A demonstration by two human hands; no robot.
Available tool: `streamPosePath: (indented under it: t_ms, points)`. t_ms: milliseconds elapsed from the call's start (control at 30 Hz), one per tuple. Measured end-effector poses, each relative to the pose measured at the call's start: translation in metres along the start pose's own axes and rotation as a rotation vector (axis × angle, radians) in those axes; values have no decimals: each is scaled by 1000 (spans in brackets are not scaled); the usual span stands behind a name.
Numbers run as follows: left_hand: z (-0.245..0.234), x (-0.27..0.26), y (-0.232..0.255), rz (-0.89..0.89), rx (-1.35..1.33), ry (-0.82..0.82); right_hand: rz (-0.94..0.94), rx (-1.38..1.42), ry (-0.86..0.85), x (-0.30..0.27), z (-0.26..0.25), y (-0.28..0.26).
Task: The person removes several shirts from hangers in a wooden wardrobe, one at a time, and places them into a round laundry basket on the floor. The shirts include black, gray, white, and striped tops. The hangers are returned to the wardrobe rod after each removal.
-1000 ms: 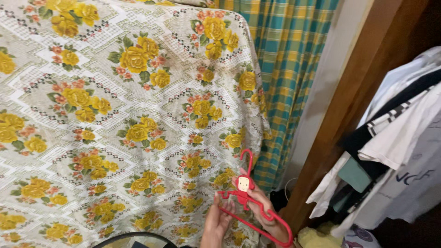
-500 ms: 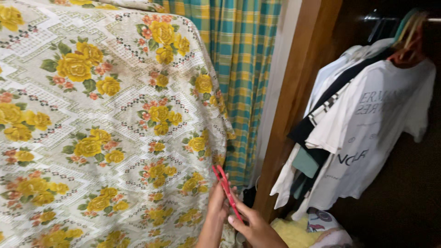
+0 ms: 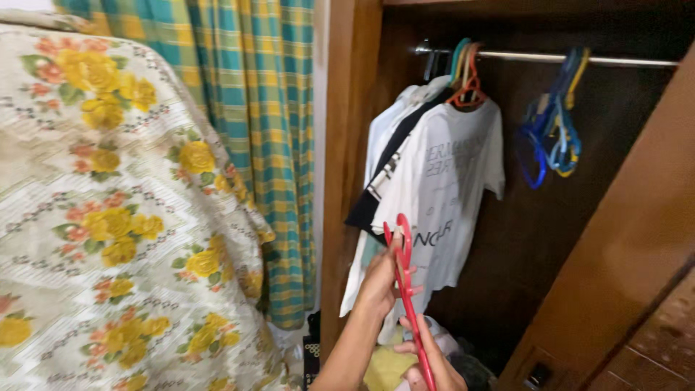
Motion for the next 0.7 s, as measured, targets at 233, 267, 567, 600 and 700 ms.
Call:
streamPosePath:
  t_ms: [233,267,567,600,700]
  points:
    - [75,19,17,134,266,-215,57,-254,264,56,-45,-92]
    - [78,24,19,151,319,-220,73,-262,323,66,-47,-103]
    - [68,76,76,546,556,-234,72,-313,576,181,-75,-130]
    - [64,80,88,573,559,-225,64,-324,589,194,-78,-127]
    - [54,89,124,674,554,-204,71,-390,627,228,-87,-119]
Point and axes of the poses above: each hand's wrist, its own x-axis towards the middle knuckle, its own z-axis out of the palm, y = z × x, the point moved 4 cm from there along x, towards the middle knuckle, and after that the axes turned 10 degrees about x, right-handed, at the moved point
